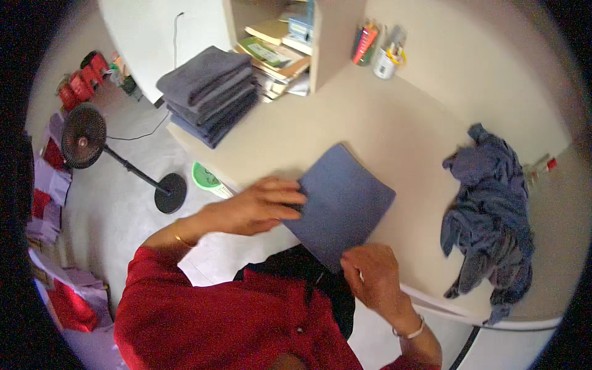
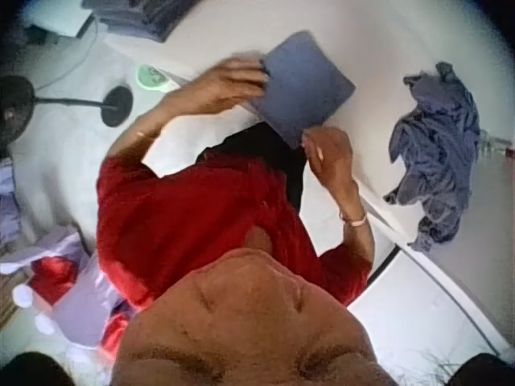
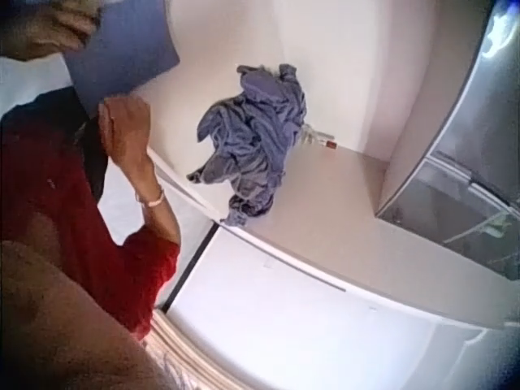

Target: The recorder is folding several items of clothing on a desk.

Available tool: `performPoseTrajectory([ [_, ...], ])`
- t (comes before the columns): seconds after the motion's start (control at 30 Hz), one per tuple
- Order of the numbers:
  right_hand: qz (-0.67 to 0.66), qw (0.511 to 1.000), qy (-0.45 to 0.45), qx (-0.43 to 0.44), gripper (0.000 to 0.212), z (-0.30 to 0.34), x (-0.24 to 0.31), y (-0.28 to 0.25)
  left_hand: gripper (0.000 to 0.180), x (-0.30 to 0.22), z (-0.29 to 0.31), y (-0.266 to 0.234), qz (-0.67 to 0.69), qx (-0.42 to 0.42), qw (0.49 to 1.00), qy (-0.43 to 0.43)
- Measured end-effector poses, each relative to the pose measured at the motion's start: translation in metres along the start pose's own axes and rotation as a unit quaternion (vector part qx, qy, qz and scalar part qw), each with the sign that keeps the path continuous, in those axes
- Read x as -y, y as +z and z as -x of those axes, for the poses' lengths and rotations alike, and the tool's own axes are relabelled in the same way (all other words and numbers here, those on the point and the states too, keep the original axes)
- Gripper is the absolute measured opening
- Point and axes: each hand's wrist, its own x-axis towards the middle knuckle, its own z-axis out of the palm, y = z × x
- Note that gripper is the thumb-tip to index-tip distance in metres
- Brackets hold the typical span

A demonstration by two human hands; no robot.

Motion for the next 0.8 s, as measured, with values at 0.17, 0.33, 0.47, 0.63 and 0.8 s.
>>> performPoseTrajectory([
  [0.17, -0.032, 0.993, -0.009, -0.111, 0.011, -0.04, -0.024, -0.001, 0.018, 0.015, -0.003, -0.022, 0.198, -0.11, 0.95, -0.216],
  [0.33, -0.036, 0.994, 0.072, -0.077, 0.011, -0.041, -0.04, 0.013, 0.026, 0.034, -0.041, -0.012, 0.131, -0.088, 0.934, -0.321],
  [0.47, -0.082, 0.988, 0.099, -0.085, 0.015, -0.027, -0.04, 0.011, 0.032, 0.037, -0.063, 0.002, 0.116, -0.006, 0.944, -0.308],
  [0.63, 0.05, 0.98, 0.112, -0.157, 0.03, -0.023, -0.059, -0.002, 0.026, 0.05, -0.069, 0.009, 0.183, 0.006, 0.937, -0.298],
  [0.8, 0.071, 0.983, 0.15, -0.071, 0.036, -0.028, -0.071, 0.007, 0.017, 0.039, -0.068, 0.003, 0.406, -0.041, 0.838, -0.362],
])
